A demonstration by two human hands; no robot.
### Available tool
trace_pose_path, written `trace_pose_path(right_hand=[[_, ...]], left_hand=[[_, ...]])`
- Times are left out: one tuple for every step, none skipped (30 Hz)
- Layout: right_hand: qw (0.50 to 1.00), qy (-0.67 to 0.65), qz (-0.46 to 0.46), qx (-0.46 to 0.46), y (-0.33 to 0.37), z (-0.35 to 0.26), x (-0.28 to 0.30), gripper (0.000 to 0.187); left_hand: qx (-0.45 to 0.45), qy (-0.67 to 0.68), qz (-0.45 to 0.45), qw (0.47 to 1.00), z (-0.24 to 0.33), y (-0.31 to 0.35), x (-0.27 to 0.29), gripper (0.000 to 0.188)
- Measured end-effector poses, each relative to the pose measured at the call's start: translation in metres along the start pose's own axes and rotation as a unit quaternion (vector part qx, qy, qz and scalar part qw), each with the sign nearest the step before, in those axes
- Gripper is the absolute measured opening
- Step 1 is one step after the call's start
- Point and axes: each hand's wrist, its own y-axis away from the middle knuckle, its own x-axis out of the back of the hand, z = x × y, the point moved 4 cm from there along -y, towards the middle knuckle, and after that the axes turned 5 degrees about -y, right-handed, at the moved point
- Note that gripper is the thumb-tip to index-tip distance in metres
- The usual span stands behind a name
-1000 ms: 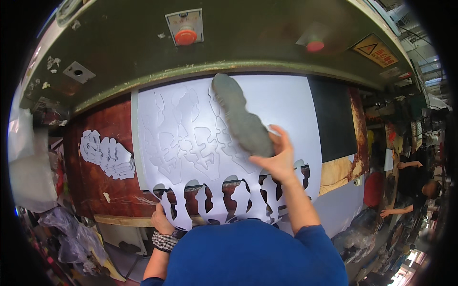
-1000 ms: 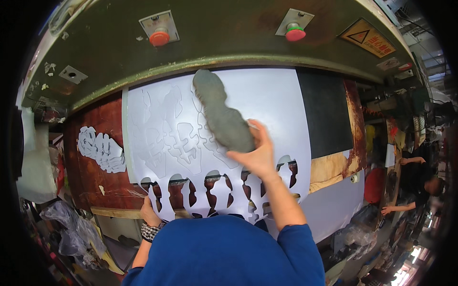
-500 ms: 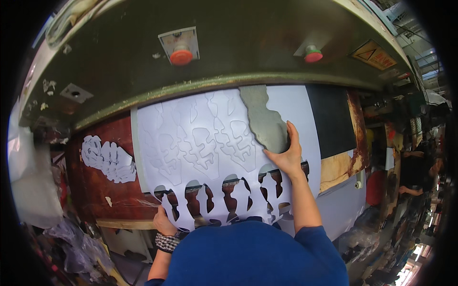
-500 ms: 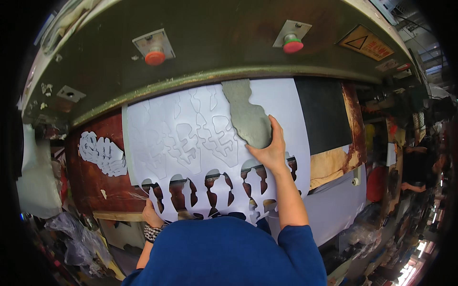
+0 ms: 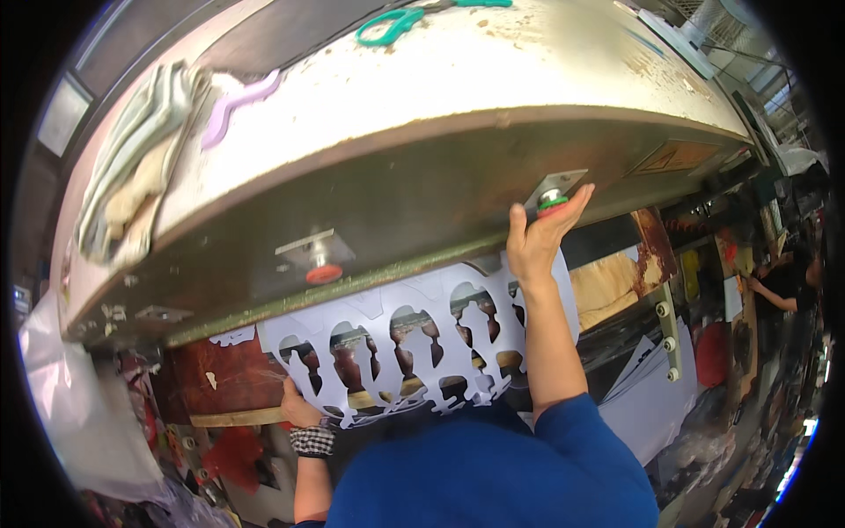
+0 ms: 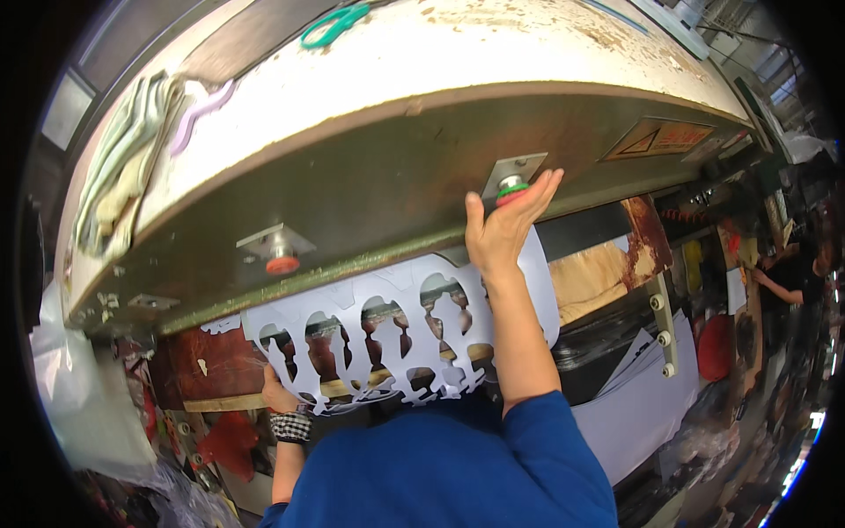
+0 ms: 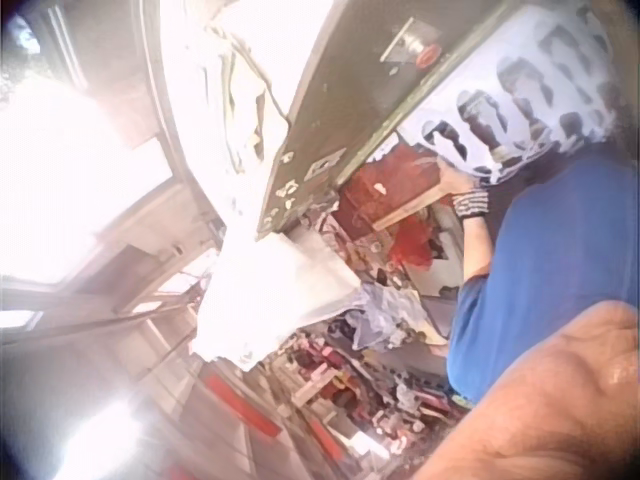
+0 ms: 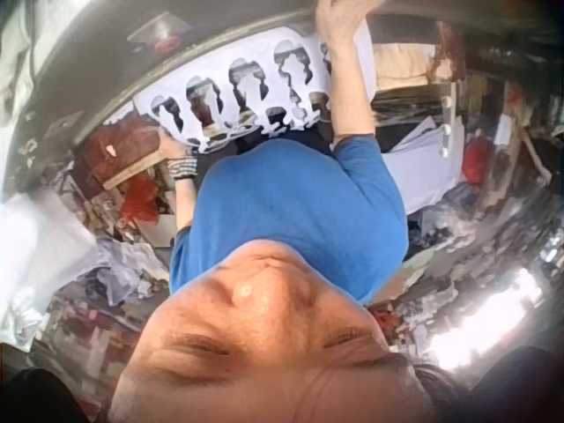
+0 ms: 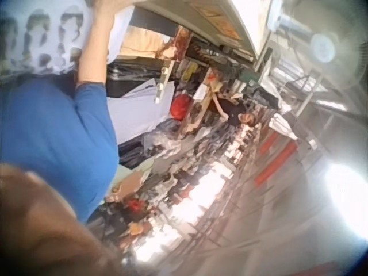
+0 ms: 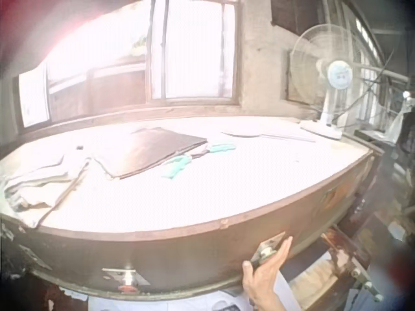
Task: The person places sheets of white paper into a die-cutting machine, presses a button to activate the press, and removes the cut paper shapes. The person repeats this cycle multiple times, stacking the cut pieces and feeding new sheets into the machine.
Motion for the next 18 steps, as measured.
trace_pose_path(right_hand=[[1.0, -0.015, 0.025, 0.008, 0.003, -0.001, 0.0, 0.097], [0.999, -0.03, 0.028, -0.01, 0.006, 0.0, -0.003, 0.098], [1.0, -0.016, 0.015, -0.021, 0.008, 0.003, -0.004, 0.099], [1.0, 0.0, 0.006, -0.007, 0.012, 0.005, -0.005, 0.099], [1.0, 0.016, -0.007, -0.002, 0.013, 0.009, -0.005, 0.099], [1.0, 0.011, -0.001, 0.027, 0.019, 0.013, -0.001, 0.097], [0.999, 0.027, -0.026, 0.033, 0.022, 0.022, 0.002, 0.095], [0.998, 0.056, -0.036, 0.017, 0.028, 0.034, 0.009, 0.091], [0.997, 0.068, -0.029, -0.03, 0.037, 0.048, 0.019, 0.088], [0.992, 0.084, -0.016, -0.093, 0.048, 0.065, 0.032, 0.088], [0.978, 0.107, -0.033, -0.174, 0.061, 0.083, 0.044, 0.084], [0.93, 0.079, -0.101, -0.345, 0.082, 0.103, 0.051, 0.065], [0.927, 0.113, -0.086, -0.346, 0.094, 0.111, 0.063, 0.049], [0.935, 0.103, -0.08, -0.329, 0.102, 0.113, 0.065, 0.045], [0.917, 0.104, -0.118, -0.367, 0.112, 0.118, 0.064, 0.041], [0.928, 0.098, -0.097, -0.346, 0.115, 0.119, 0.065, 0.04], [0.931, 0.086, -0.102, -0.34, 0.12, 0.118, 0.065, 0.039], [0.94, 0.069, -0.081, -0.325, 0.122, 0.118, 0.067, 0.036]], left_hand=[[-0.006, 0.012, 0.001, 1.0, 0.003, -0.01, 0.001, 0.035], [-0.035, 0.002, -0.015, 0.999, 0.008, -0.02, 0.0, 0.037], [-0.003, -0.024, -0.031, 0.999, 0.005, -0.027, 0.0, 0.032], [0.005, -0.037, -0.049, 0.998, 0.001, -0.031, 0.0, 0.028], [-0.014, -0.042, -0.057, 0.997, -0.002, -0.032, -0.002, 0.024], [0.049, -0.041, -0.108, 0.992, -0.016, -0.034, -0.005, 0.025], [0.024, 0.017, -0.098, 0.995, -0.02, -0.034, -0.008, 0.028], [0.043, 0.099, -0.122, 0.987, -0.03, -0.036, -0.015, 0.034], [-0.017, 0.058, -0.086, 0.994, -0.036, -0.036, -0.016, 0.039], [0.017, 0.137, -0.095, 0.986, -0.047, -0.04, -0.023, 0.042], [0.033, 0.15, -0.063, 0.986, -0.057, -0.043, -0.026, 0.044], [-0.016, 0.162, -0.068, 0.984, -0.062, -0.051, -0.031, 0.039], [-0.095, 0.136, -0.003, 0.986, -0.062, -0.054, -0.028, 0.036], [-0.065, 0.061, -0.025, 0.996, -0.071, -0.054, -0.03, 0.033], [-0.039, -0.016, -0.055, 0.998, -0.076, -0.056, -0.032, 0.031], [-0.031, -0.052, -0.057, 0.997, -0.08, -0.052, -0.03, 0.031], [-0.03, -0.054, -0.057, 0.996, -0.078, -0.051, -0.029, 0.03], [-0.031, -0.05, -0.055, 0.997, -0.076, -0.045, -0.025, 0.03]])
